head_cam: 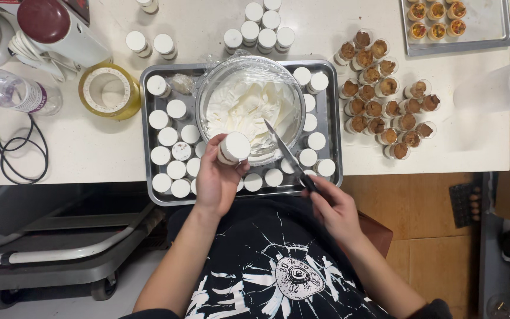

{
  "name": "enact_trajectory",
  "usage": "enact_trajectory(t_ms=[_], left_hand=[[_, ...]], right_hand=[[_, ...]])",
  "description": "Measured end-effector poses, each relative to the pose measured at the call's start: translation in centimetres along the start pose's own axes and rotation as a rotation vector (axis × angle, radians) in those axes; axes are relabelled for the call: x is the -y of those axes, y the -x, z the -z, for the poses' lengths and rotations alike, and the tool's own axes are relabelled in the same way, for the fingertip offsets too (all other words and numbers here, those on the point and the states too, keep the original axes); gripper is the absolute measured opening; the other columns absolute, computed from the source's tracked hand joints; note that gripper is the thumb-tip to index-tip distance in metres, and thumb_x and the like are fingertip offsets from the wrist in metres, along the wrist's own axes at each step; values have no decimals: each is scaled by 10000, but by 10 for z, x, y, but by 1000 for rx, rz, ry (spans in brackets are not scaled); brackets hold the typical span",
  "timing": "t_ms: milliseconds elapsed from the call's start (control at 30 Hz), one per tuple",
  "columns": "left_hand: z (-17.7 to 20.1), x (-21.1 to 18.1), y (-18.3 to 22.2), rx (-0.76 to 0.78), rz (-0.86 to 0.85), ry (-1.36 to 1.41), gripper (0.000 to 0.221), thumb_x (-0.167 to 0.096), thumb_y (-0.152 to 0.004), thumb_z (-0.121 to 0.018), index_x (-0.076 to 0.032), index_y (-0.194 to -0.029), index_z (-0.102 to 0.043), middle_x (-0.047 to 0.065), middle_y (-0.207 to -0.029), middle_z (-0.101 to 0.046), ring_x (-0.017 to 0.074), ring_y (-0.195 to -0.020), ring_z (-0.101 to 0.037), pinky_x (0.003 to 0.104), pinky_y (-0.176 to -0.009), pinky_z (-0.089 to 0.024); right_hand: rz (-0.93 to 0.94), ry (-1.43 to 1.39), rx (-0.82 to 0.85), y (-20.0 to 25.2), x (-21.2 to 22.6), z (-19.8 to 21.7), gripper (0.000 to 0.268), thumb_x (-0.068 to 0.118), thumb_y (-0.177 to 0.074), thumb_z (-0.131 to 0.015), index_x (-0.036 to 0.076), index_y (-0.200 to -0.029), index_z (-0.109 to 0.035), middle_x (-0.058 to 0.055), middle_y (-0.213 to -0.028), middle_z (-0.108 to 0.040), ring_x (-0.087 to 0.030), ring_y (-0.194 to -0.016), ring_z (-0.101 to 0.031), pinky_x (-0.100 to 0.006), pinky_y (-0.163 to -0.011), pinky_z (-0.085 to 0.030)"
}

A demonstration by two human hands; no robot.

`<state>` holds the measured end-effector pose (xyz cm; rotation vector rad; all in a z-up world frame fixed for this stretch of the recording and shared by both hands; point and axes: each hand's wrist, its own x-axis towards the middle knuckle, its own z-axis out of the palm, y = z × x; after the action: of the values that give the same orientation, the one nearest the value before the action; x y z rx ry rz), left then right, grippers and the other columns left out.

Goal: The person fills small containers with white cream from a large bowl by hand, using a palette knife to level off the cream and smooth the top of each container.

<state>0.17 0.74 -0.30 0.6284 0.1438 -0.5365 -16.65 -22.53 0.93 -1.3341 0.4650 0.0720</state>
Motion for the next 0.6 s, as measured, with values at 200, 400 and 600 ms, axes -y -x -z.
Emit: enact_trajectory(t_ms=[200, 400, 600], left_hand=[[2, -12, 2, 9, 136, 236, 366, -282, -1035, -555, -152, -1373, -501, 124, -1322, -589, 305, -1180, -614, 440, -1018, -523], [10, -17, 3, 140, 108, 291, 455, -334, -1108, -567, -118, -1496, -468, 112, -1367, -584, 290, -1229, -598, 489, -1028, -496], [-1, -13, 8, 147, 14, 23, 544, -95, -980, -679, -12, -1469, -455, 152, -1373, -592, 323, -1296, -597, 489, -1113, -509]], right_hand=[[332, 1152, -43, -18, -6, 5, 375, 102, -923, -680, 177, -1290, -684, -93, -1113, -685, -284, -842, -707, -398, -707, -575], [151, 1309, 17, 36, 33, 34, 435, 112, -869, -673, 214, -1292, -674, -70, -1095, -673, -284, -832, -705, -384, -686, -566], [239, 392, 78, 41, 45, 31, 448, 50, -1062, -549, 47, -1507, -498, -131, -1160, -654, -218, -1030, -624, -330, -876, -504]])
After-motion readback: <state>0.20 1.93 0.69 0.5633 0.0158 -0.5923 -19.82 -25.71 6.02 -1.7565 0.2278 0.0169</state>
